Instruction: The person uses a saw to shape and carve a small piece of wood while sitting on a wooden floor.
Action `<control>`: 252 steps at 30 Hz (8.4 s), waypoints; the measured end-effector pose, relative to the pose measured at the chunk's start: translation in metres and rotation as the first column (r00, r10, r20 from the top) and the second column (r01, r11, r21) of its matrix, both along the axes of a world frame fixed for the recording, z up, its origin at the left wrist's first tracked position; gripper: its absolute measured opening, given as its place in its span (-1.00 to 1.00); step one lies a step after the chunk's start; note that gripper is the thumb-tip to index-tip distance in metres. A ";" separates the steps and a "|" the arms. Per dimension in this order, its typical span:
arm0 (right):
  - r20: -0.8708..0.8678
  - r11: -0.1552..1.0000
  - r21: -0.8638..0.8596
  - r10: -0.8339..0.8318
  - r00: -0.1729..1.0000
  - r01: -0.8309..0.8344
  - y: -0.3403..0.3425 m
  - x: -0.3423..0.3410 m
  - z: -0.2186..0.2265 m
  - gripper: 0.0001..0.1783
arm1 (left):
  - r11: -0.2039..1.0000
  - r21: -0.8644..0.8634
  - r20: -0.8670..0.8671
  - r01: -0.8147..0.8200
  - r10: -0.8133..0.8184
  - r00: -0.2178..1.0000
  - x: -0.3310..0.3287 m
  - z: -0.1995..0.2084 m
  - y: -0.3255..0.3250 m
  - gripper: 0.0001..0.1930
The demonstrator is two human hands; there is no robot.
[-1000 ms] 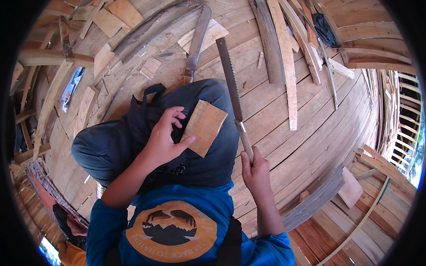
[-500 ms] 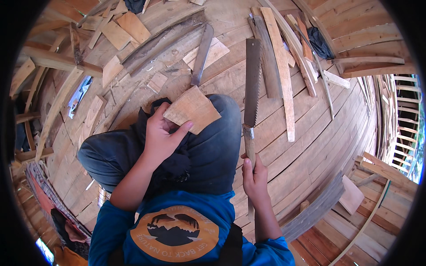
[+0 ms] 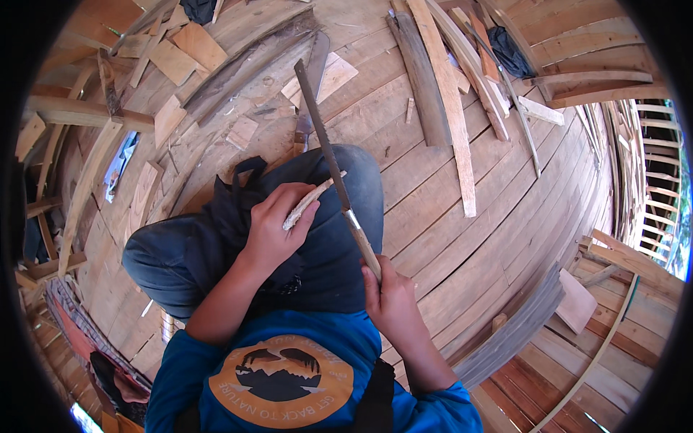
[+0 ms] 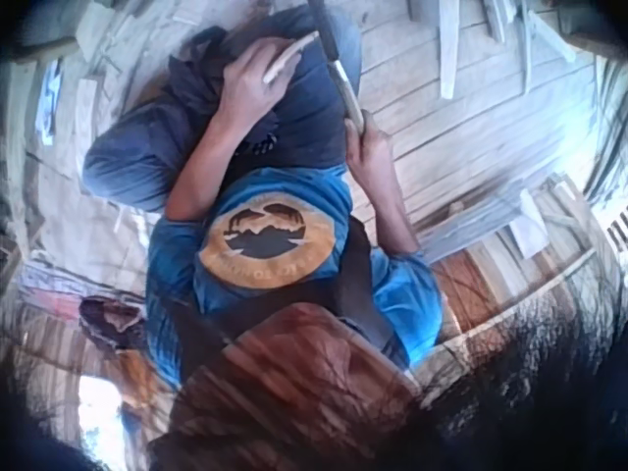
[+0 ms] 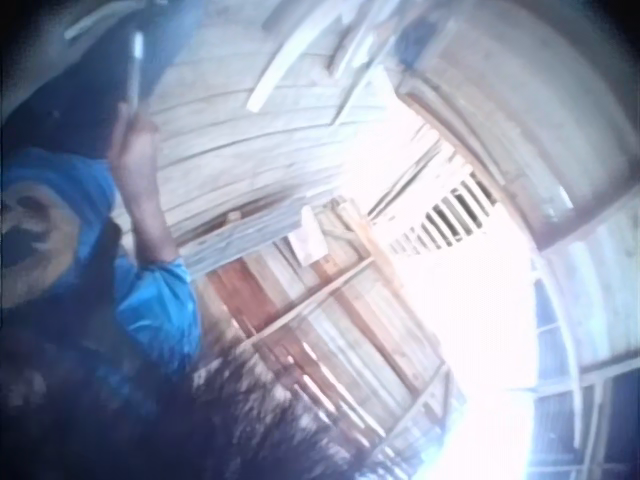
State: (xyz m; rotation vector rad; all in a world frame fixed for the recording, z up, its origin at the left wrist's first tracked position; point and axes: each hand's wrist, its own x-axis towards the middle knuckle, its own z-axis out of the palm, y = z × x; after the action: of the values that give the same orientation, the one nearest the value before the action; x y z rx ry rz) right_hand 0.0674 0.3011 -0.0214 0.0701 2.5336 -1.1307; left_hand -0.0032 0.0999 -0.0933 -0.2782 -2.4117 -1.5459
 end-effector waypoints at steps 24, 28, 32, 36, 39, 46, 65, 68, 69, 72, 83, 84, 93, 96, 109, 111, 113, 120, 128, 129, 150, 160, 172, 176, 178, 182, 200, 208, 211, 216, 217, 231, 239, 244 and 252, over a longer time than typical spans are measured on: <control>-0.039 0.984 0.172 0.055 0.998 -0.048 -0.004 -0.010 -0.013 -0.82 | 1.000 0.000 0.015 -0.019 0.019 1.000 0.008 -0.010 0.006 -0.86; -0.050 0.987 0.153 0.056 0.997 -0.048 -0.005 -0.010 -0.012 -0.82 | 0.999 0.007 0.010 -0.037 0.037 0.999 0.010 -0.012 0.006 -0.86; -0.031 0.967 0.244 0.089 0.996 -0.079 0.000 -0.014 -0.016 -0.81 | 0.999 0.007 0.013 -0.037 0.037 0.999 0.010 -0.011 0.006 -0.86; -0.087 0.948 0.312 0.102 0.991 -0.070 0.001 -0.012 -0.016 -0.80 | 0.999 0.025 0.011 -0.037 0.037 0.999 0.012 -0.013 0.007 -0.86; -0.161 0.930 0.365 0.104 0.982 -0.039 0.002 -0.014 -0.021 -0.80 | 0.999 0.022 0.003 -0.023 0.023 1.000 0.009 -0.011 0.007 -0.86; -0.225 0.888 0.459 0.128 0.966 -0.010 0.003 -0.018 -0.023 -0.76 | 0.998 0.049 0.031 -0.040 0.039 0.999 0.008 -0.011 0.006 -0.86; -0.030 0.979 0.202 0.049 0.998 -0.042 0.011 -0.023 -0.012 -0.73 | 0.999 -0.027 -0.014 -0.026 0.026 1.000 0.011 -0.013 0.009 -0.86; -0.142 0.936 0.347 0.114 0.983 -0.058 0.014 -0.026 -0.023 -0.76 | 0.999 -0.032 -0.017 -0.016 0.015 1.000 0.010 -0.013 0.007 -0.87; -0.186 0.905 0.425 0.082 0.979 0.005 0.016 -0.028 -0.026 -0.76 | 1.000 -0.022 -0.006 -0.009 0.009 1.000 0.010 -0.013 0.007 -0.86; -0.295 0.805 0.560 -0.028 0.955 0.197 0.043 -0.042 -0.034 -0.77 | 1.000 -0.019 -0.007 0.017 -0.017 1.000 0.017 -0.016 0.000 -0.82; -0.019 0.994 -0.062 -0.093 0.996 0.091 0.041 -0.015 -0.033 -0.48 | 0.967 -0.128 -0.186 0.219 -0.240 0.953 0.016 -0.027 -0.015 -0.58; -0.004 0.993 -0.086 -0.085 0.996 0.084 0.040 -0.012 -0.034 -0.48 | 0.963 -0.128 -0.194 0.237 -0.259 0.946 0.014 -0.031 -0.016 -0.59; 0.074 0.996 0.036 0.073 0.995 -0.076 0.055 -0.012 -0.022 -0.67 | 0.975 -0.145 -0.178 0.169 -0.194 0.965 0.020 -0.027 -0.022 -0.57; 0.122 0.992 0.040 0.111 0.986 -0.116 0.054 -0.017 -0.023 -0.66 | 0.978 -0.142 -0.211 0.152 -0.180 0.961 0.024 -0.034 -0.025 -0.57; 0.003 0.969 0.190 0.161 0.987 -0.159 0.043 -0.031 -0.040 -0.62 | 0.989 -0.114 -0.234 0.098 -0.122 0.965 0.029 -0.048 -0.028 -0.62; 0.045 0.963 0.237 0.120 0.992 -0.127 0.048 -0.035 -0.043 -0.63 | 0.991 -0.095 -0.235 0.097 -0.117 0.965 0.033 -0.048 -0.027 -0.63; 0.025 0.981 0.133 0.141 0.990 -0.143 0.044 -0.030 -0.037 -0.63 | 0.991 -0.096 -0.228 0.091 -0.111 0.967 0.033 -0.049 -0.028 -0.63; 0.078 0.970 0.190 0.139 0.987 -0.151 0.047 -0.039 -0.040 -0.62 | 0.993 -0.083 -0.223 0.081 -0.098 0.970 0.029 -0.052 -0.028 -0.64; 0.091 0.973 0.162 0.153 0.984 -0.166 0.043 -0.039 -0.034 -0.60 | 0.997 -0.036 -0.206 0.065 -0.071 0.976 0.034 -0.054 -0.029 -0.70; 0.073 0.969 0.175 0.165 0.984 -0.175 0.043 -0.040 -0.036 -0.59 | 0.997 -0.049 -0.209 0.064 -0.073 0.975 0.033 -0.054 -0.030 -0.71; -0.005 0.927 0.343 0.165 0.986 -0.154 0.042 -0.041 -0.045 -0.52 | 0.997 -0.040 -0.225 0.071 -0.078 0.971 0.030 -0.059 -0.031 -0.61; -0.030 0.895 0.404 0.222 0.974 -0.192 0.034 -0.041 -0.033 -0.55 | 0.999 -0.023 -0.213 0.026 -0.030 0.977 0.035 -0.066 -0.034 -0.60; -0.029 0.959 0.253 0.139 0.990 -0.127 0.021 -0.040 -0.025 -0.52 | 0.997 0.078 -0.167 -0.015 0.027 0.986 0.038 -0.068 -0.035 -0.65; 0.106 0.976 -0.196 -0.077 0.991 0.097 0.019 -0.038 -0.045 -0.50 | 0.993 0.105 -0.215 0.053 -0.029 0.976 0.033 -0.054 -0.039 -0.69; 0.291 0.867 -0.417 -0.157 0.944 0.272 0.012 -0.039 -0.049 -0.49 | 0.991 0.049 -0.347 0.124 -0.099 0.932 0.025 -0.036 -0.038 -0.73; 0.418 0.658 -0.601 -0.225 0.880 0.453 -0.007 -0.057 -0.040 -0.58 | 0.956 -0.085 -0.452 0.282 -0.290 0.844 0.016 -0.002 -0.042 -0.83; 0.277 0.687 -0.647 -0.193 0.941 0.331 -0.006 -0.063 -0.037 -0.66 | 0.866 0.482 0.291 0.135 -0.303 0.907 0.036 0.002 -0.040 -0.70; 0.093 0.955 -0.284 -0.065 0.994 0.089 0.018 -0.049 -0.009 -0.60 | 0.973 -0.227 -0.020 -0.033 0.029 0.999 0.033 0.037 -0.040 -0.90; 0.137 0.992 -0.048 0.122 0.983 -0.116 0.024 -0.032 -0.004 -0.65 | 0.939 -0.340 -0.017 -0.048 0.045 0.999 0.034 0.031 -0.029 -0.87; 0.050 0.987 0.055 0.146 0.988 -0.149 0.020 0.001 -0.008 -0.58 | 0.922 -0.385 0.028 -0.023 0.036 0.999 0.039 0.034 -0.013 -0.88; 0.015 0.986 0.061 0.154 0.988 -0.155 0.020 0.006 -0.010 -0.59 | 0.917 -0.399 0.036 -0.017 0.034 0.999 0.039 0.034 -0.012 -0.88; -0.095 0.955 0.215 0.229 0.969 -0.205 0.012 0.007 -0.021 -0.64 | 0.881 -0.459 0.166 0.119 -0.046 0.985 0.043 0.028 -0.002 -0.81; -0.085 0.927 0.286 0.275 0.958 -0.241 0.018 0.003 -0.003 -0.66 | 0.869 -0.462 0.194 0.178 -0.097 0.976 0.049 0.028 0.000 -0.76; -0.081 0.880 0.392 0.321 0.944 -0.266 0.034 -0.004 -0.001 -0.69 | 0.828 -0.517 0.179 0.216 -0.143 0.973 0.047 0.021 0.006 -0.71; -0.091 0.868 0.401 0.356 0.930 -0.293 0.039 -0.008 -0.007 -0.71 | 0.770 -0.589 0.170 0.245 -0.178 0.969 0.041 0.024 -0.006 -0.71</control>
State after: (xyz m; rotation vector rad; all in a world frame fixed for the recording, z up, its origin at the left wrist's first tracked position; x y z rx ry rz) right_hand 0.0593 0.3402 -0.0289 -0.3549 2.7377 -0.5212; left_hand 0.0383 0.0939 -0.0692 -0.6259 -2.9936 -0.8048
